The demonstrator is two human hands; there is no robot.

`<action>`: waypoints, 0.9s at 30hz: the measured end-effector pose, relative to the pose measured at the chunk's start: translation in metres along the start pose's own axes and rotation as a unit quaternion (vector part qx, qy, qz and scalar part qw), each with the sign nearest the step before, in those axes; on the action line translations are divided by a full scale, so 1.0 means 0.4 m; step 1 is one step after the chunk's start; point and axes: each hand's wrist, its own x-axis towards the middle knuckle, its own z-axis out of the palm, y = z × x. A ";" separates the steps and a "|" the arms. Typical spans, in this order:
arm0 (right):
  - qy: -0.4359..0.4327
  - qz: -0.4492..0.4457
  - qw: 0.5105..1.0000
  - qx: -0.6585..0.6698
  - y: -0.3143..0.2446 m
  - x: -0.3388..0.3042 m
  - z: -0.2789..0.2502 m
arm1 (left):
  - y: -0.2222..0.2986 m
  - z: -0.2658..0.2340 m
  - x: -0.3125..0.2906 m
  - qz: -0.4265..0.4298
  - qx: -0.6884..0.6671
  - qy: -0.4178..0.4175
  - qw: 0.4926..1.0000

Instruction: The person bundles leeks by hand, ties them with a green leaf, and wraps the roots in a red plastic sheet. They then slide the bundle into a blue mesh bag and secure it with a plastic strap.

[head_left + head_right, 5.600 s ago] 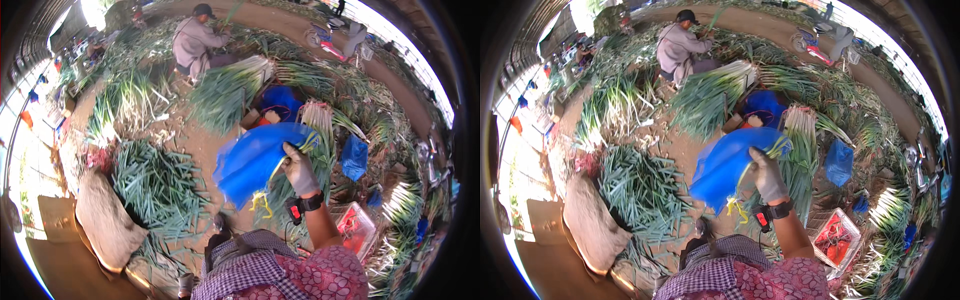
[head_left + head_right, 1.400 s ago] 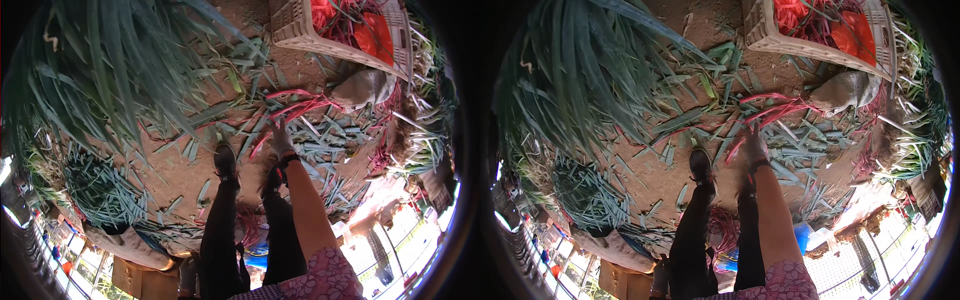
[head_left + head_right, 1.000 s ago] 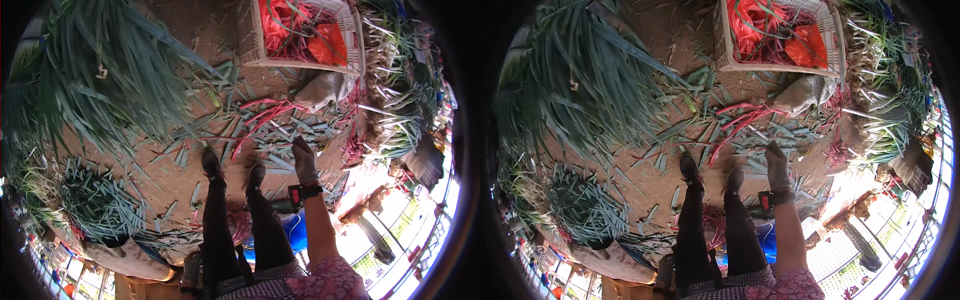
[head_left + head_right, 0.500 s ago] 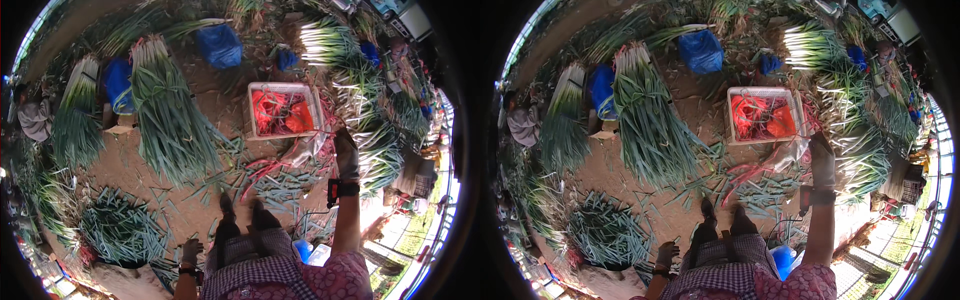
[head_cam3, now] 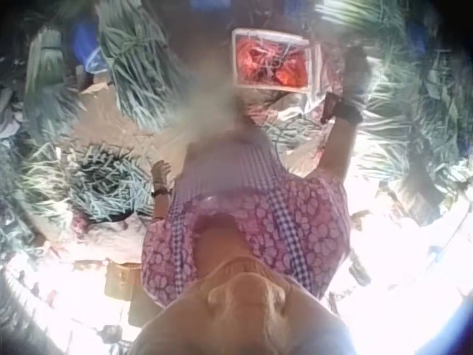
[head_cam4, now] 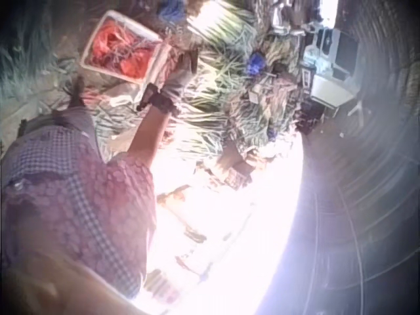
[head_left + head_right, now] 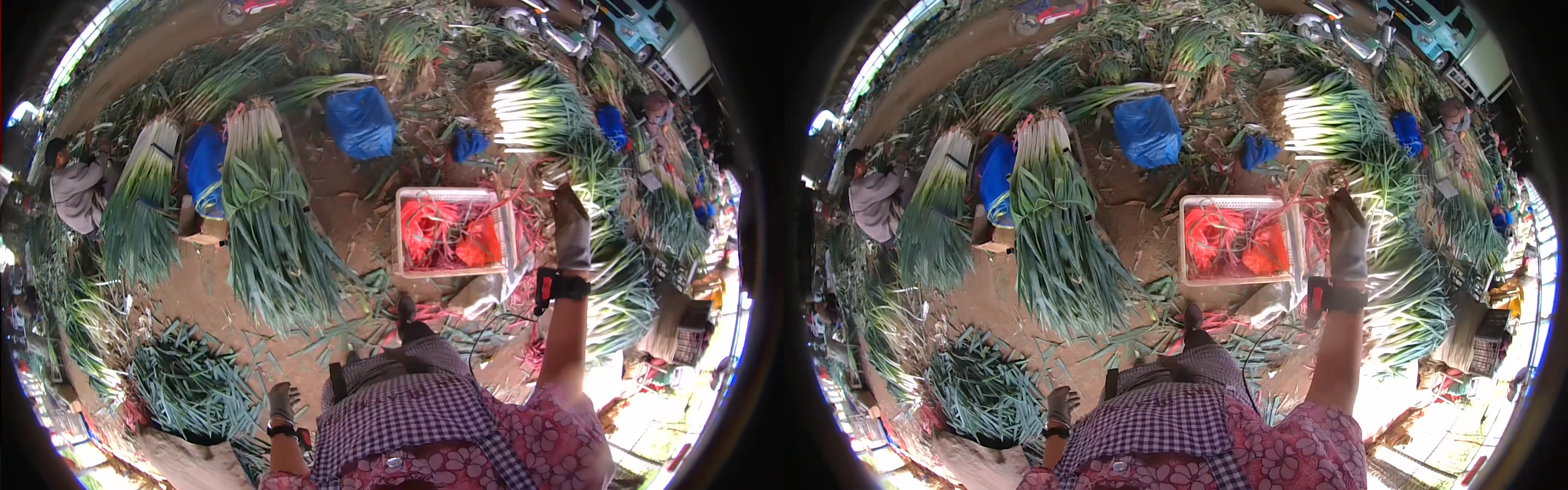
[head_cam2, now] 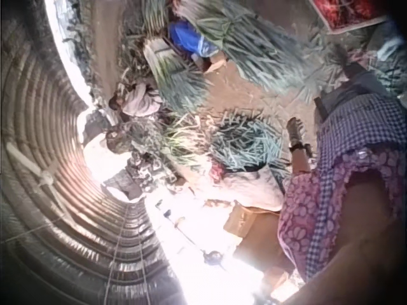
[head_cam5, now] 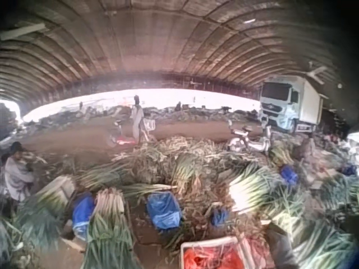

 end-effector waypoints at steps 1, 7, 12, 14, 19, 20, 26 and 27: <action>0.036 0.274 0.901 0.336 -0.022 0.007 0.060 | -0.061 -0.025 0.046 -0.056 -0.024 -0.003 0.998; -0.163 0.469 0.792 0.356 0.268 -0.303 0.426 | 0.030 0.230 -0.121 -0.037 0.035 -0.128 0.990; -0.177 0.614 0.666 0.386 0.194 -0.306 0.540 | 0.022 0.263 -0.137 0.084 0.186 -0.132 0.970; -0.235 0.618 0.667 0.344 0.207 -0.295 0.569 | 0.013 0.259 -0.108 0.143 0.188 -0.138 0.962; -0.282 0.620 0.624 0.383 0.239 -0.210 0.618 | 0.124 0.293 0.003 -0.058 0.024 -0.042 0.997; -0.285 0.614 0.626 0.387 0.233 -0.185 0.636 | 0.154 0.297 0.030 -0.050 0.044 -0.006 0.998; -0.308 0.568 0.648 0.402 0.084 0.061 0.742 | 0.376 0.379 0.110 0.038 0.009 -0.036 0.999; -0.324 0.549 0.651 0.413 0.057 0.103 0.780 | 0.405 0.402 0.127 0.064 0.018 -0.046 0.997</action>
